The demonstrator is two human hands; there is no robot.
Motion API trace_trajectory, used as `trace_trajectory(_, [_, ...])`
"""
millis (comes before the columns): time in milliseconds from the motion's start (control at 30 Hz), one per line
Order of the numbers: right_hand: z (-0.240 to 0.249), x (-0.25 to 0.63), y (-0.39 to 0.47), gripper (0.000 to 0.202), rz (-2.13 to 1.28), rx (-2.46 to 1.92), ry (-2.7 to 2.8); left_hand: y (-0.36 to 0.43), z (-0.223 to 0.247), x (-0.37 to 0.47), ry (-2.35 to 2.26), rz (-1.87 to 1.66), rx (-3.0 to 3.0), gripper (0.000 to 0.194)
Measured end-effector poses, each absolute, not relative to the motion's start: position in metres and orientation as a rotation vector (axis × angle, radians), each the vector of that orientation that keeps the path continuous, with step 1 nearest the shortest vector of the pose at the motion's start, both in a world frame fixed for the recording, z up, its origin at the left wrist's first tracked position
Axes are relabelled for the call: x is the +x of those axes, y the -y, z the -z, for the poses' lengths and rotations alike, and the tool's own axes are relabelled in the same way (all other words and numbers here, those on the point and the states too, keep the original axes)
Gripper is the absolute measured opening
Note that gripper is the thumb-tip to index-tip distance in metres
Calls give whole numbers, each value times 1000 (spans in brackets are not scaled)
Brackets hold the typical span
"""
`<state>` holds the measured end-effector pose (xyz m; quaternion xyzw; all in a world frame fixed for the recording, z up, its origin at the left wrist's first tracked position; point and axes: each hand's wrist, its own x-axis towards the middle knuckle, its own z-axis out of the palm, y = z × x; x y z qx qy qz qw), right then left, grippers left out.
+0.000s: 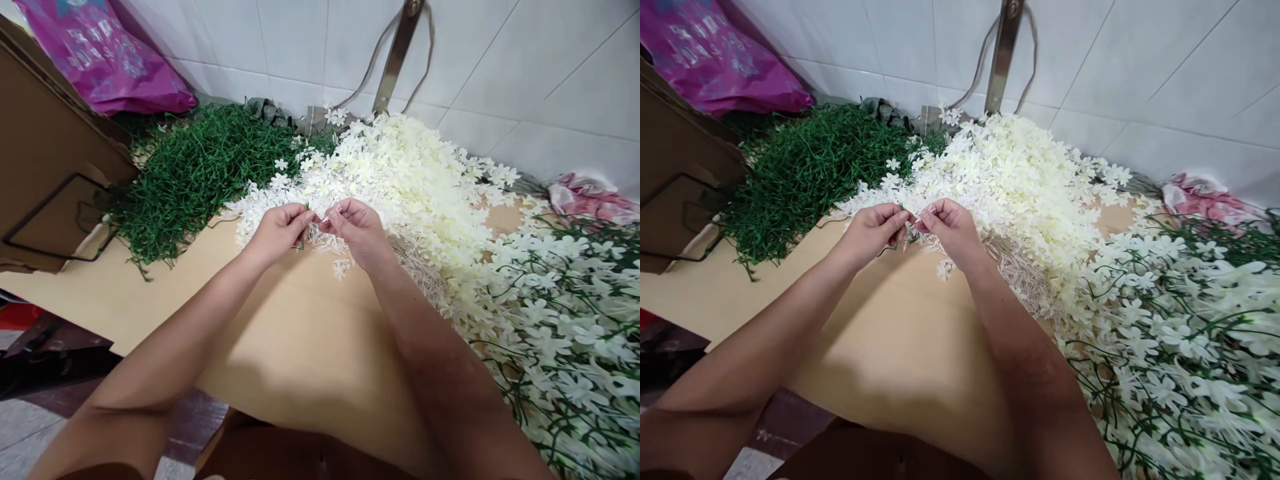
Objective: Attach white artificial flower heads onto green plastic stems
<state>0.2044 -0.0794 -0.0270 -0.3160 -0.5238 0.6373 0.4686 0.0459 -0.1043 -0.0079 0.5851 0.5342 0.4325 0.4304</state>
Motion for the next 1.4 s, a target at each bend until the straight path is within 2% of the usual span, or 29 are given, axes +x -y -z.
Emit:
trace_trajectory(200, [31,199,84,45,-1578,-771,1312,128,35,38,-1336,-987,1599,24])
trace_trajectory(367, [38,193,87,44,-1599,-799,1422,129,40,32,-1294,-955,1576,20])
trace_trajectory(533, [39,197,83,41,-1596,-818,1430,131,36,27,-1191,-897,1550,30])
trace_trajectory(733, [32,219,68,36,-1468,-878,1346,137,34,22,-1081,-623,2009,25])
trace_trajectory(933, [26,227,65,33,-1398,-896,1371,102,21,18,-1698,-729,2122,22])
trace_trajectory(1100, [28,220,69,37,-1435,-866,1375,56,25,29,-2049,-443,2183,22])
trace_trajectory(1267, [32,216,67,43,-1457,-861,1390,47,33,32,-2154,-422,2238,22])
trace_trajectory(1400, [34,215,66,44,-1471,-850,1382,43,29,23,-2105,-609,2193,17])
